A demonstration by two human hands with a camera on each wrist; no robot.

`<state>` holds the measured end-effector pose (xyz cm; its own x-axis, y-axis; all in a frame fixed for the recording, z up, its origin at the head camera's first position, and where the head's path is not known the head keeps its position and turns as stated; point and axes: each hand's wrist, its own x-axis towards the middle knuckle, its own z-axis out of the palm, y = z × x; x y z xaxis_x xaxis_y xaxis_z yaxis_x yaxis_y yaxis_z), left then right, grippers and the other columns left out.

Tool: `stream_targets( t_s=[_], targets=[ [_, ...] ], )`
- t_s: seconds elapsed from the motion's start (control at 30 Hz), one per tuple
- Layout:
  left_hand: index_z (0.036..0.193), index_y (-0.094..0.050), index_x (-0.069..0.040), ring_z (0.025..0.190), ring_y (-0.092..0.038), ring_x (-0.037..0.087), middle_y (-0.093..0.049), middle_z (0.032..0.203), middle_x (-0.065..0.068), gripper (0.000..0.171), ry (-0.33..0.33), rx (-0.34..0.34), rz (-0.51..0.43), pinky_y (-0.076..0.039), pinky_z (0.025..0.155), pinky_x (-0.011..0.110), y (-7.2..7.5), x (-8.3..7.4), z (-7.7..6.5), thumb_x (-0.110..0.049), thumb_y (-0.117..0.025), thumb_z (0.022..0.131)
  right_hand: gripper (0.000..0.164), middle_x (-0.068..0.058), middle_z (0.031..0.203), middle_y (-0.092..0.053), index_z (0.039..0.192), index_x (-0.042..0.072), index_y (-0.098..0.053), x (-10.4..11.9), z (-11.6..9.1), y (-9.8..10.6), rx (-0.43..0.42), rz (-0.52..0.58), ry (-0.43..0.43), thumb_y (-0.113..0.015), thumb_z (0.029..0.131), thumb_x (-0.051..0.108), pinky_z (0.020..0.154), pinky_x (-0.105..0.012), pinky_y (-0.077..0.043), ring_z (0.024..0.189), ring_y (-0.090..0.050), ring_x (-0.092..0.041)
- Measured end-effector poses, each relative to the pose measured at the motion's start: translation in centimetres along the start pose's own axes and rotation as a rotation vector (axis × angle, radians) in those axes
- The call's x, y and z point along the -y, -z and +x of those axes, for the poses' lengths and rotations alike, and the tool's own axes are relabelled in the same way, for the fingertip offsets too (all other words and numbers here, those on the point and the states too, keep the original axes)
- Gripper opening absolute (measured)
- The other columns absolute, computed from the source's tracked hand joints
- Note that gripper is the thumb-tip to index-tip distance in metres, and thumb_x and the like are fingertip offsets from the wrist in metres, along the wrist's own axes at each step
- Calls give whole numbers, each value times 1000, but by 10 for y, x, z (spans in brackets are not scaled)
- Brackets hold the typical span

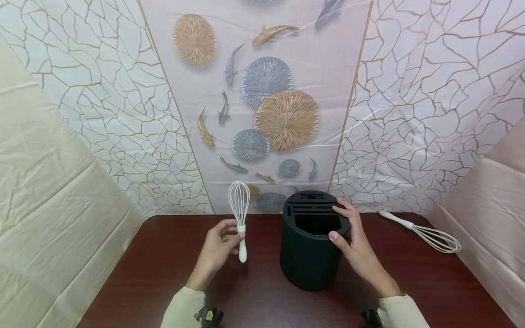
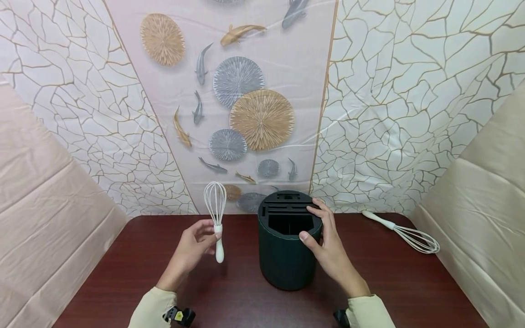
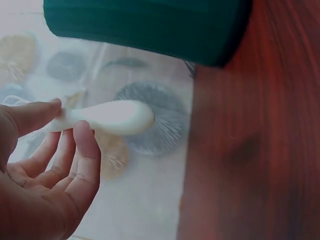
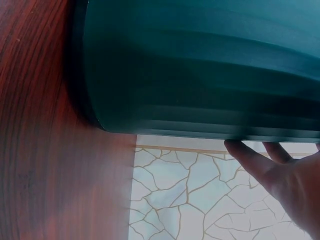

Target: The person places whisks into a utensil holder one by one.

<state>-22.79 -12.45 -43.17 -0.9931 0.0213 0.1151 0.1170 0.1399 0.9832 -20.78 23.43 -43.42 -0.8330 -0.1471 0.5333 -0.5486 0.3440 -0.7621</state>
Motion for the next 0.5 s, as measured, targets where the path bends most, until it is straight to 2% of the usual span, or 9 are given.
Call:
stream_targets(
  t_s=[0.3, 0.5],
  targets=[
    [126, -64, 4, 86, -69, 23, -71, 110, 20, 30, -110, 22, -24, -58, 60, 31, -7, -27, -6, 5, -71, 96, 62, 3, 172, -18, 158, 15, -40, 0, 0, 1, -3, 4, 5, -62, 101, 6, 110, -75, -17, 158, -10, -30],
    [126, -63, 6, 87, -68, 21, -71, 112, 21, 31, -152, 21, -20, -57, 61, 30, -10, -38, -8, 5, -70, 96, 62, -7, 172, -17, 158, 15, -39, 1, 1, 0, 1, 2, 4, -62, 101, 7, 110, -77, -16, 159, -9, -31]
  ],
)
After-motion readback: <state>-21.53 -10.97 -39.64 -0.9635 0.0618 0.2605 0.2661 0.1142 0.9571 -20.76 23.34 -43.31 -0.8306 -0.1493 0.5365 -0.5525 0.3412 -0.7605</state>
